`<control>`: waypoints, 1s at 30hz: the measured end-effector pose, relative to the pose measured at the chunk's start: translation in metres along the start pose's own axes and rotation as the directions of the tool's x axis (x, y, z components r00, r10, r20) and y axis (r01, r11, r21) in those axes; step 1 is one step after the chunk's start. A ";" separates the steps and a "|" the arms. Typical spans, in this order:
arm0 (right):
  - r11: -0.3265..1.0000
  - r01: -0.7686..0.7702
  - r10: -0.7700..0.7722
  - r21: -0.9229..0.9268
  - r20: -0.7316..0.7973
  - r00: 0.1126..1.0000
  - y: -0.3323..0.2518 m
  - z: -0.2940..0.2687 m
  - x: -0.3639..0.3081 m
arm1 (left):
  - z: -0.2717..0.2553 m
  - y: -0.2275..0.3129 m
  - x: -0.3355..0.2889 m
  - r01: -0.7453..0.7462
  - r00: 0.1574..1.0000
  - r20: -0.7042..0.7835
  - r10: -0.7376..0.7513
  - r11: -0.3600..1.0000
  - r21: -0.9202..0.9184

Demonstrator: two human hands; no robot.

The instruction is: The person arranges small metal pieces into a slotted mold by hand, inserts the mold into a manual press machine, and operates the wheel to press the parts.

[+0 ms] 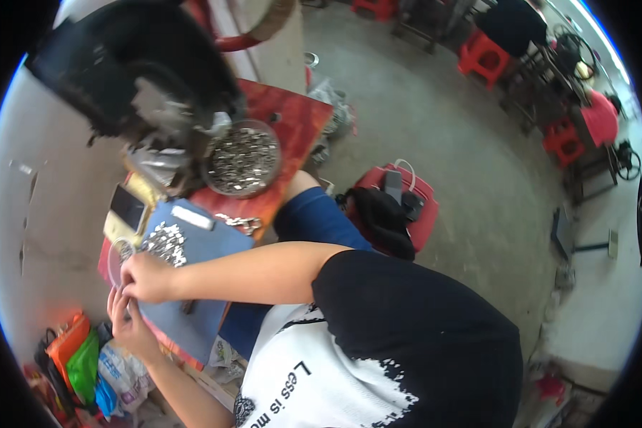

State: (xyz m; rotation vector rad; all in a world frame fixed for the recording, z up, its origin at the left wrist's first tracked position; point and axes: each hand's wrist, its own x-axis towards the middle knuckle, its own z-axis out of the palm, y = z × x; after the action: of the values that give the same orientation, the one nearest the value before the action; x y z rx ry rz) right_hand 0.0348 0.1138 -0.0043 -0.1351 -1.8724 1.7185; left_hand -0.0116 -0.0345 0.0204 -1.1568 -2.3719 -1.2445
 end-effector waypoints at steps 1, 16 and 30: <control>1.000 0.001 -0.001 0.018 0.013 1.000 -0.004 -0.002 -0.005 | -0.002 -0.004 -0.003 0.005 1.000 0.020 -0.004 0.999 -0.033; 0.998 0.012 -0.013 0.068 0.014 1.000 -0.014 -0.023 -0.038 | -0.004 0.054 -0.019 -0.154 0.988 0.043 0.147 0.939 0.309; 0.999 0.031 -0.024 -0.031 0.216 0.976 -0.031 -0.030 -0.044 | -0.009 0.054 -0.031 -0.230 0.970 0.016 0.241 0.902 0.365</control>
State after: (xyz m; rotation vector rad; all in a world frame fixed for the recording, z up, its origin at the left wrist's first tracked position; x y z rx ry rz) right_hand 0.0949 0.1159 0.0095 0.0672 -2.0501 1.7409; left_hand 0.0474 -0.0402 0.0421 -1.2416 -2.2306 -0.6981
